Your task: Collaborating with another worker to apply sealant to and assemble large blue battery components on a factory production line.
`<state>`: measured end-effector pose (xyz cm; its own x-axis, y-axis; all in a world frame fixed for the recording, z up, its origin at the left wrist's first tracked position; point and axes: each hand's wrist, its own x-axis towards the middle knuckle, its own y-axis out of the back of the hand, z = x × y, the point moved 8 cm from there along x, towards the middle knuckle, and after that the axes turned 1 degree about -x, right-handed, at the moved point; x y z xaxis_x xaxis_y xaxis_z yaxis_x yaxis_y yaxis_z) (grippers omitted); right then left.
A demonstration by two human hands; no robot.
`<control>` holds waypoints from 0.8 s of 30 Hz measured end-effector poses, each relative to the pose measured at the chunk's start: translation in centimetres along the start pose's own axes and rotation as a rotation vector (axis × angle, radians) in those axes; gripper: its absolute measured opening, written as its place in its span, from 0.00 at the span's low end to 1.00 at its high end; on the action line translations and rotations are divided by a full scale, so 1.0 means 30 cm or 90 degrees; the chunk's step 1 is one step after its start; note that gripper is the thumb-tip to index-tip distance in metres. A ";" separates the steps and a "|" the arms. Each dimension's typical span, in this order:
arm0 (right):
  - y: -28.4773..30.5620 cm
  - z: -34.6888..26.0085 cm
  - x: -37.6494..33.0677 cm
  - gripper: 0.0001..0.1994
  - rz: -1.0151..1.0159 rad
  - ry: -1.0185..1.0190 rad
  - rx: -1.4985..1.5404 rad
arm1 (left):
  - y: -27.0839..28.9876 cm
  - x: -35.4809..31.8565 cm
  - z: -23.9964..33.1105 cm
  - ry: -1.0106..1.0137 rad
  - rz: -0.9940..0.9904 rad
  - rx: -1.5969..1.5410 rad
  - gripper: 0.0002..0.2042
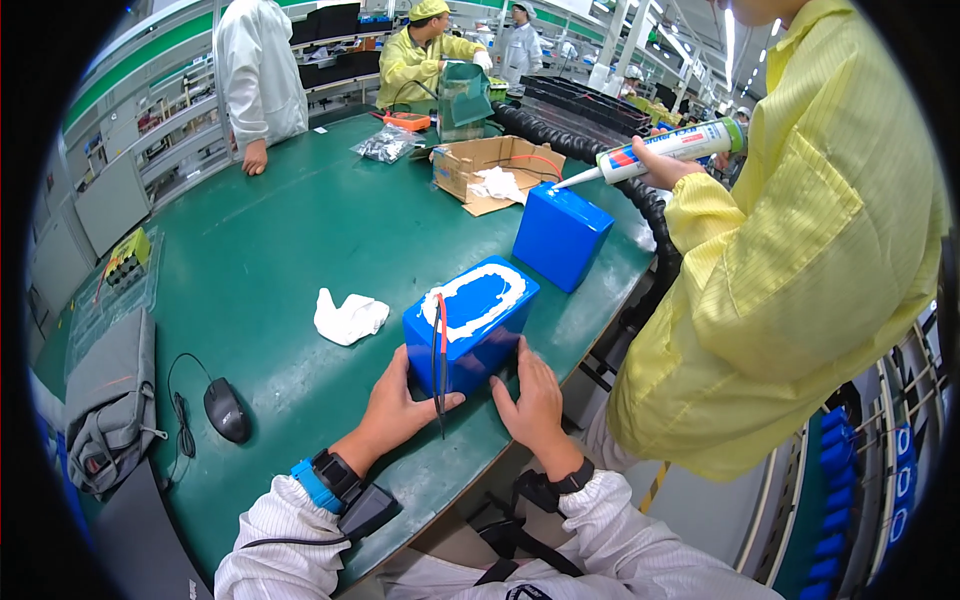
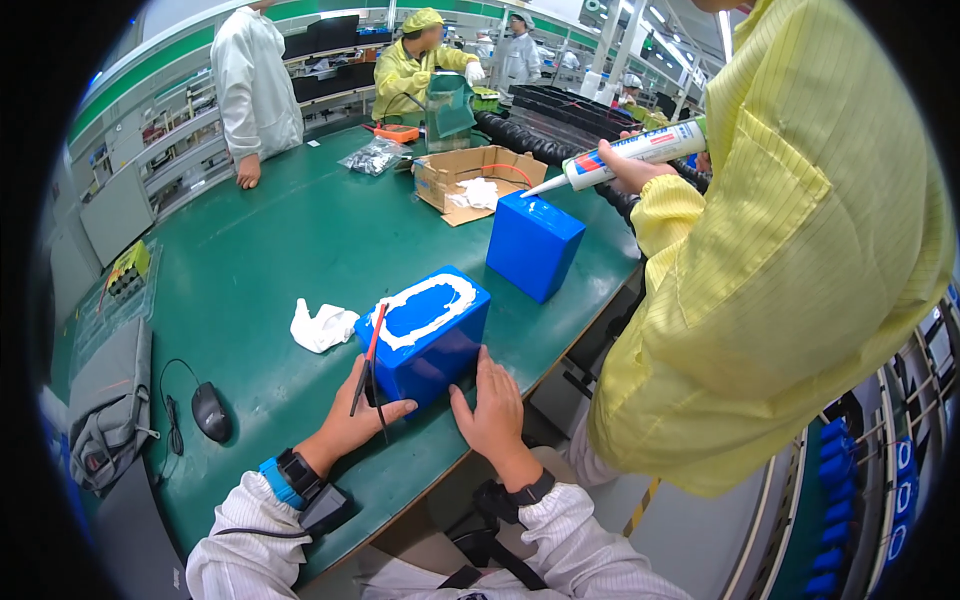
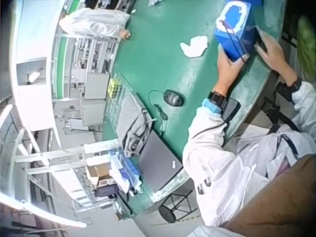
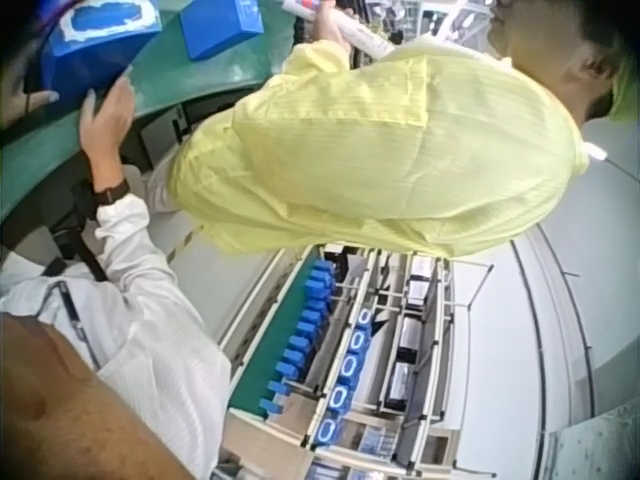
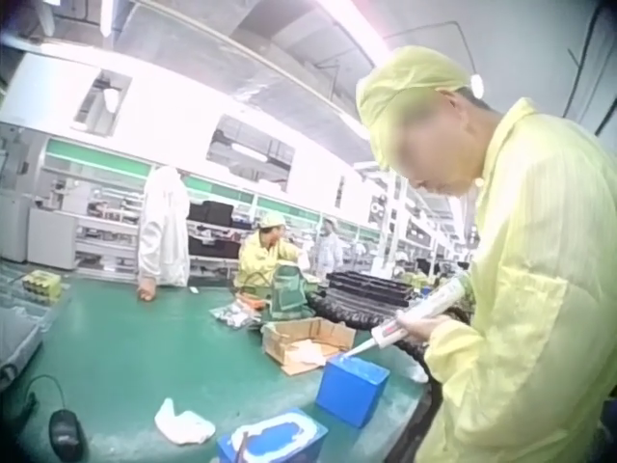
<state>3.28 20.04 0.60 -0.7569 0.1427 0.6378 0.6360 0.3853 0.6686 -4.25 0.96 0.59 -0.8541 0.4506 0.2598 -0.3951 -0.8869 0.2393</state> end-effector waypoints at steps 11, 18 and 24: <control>0.005 -0.002 0.004 0.35 0.004 0.000 0.015 | 0.004 -0.001 0.015 -0.002 0.002 0.026 0.40; 0.003 0.008 0.000 0.36 -0.007 -0.009 0.018 | -0.001 0.001 0.024 0.010 -0.002 0.009 0.39; 0.004 0.003 0.003 0.36 -0.004 -0.003 0.019 | 0.003 -0.002 0.025 0.013 0.003 0.016 0.39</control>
<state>3.27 20.17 0.71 -0.7617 0.1436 0.6318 0.6264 0.4126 0.6614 -3.98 0.93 1.31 -0.8629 0.4434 0.2425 -0.3819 -0.8864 0.2617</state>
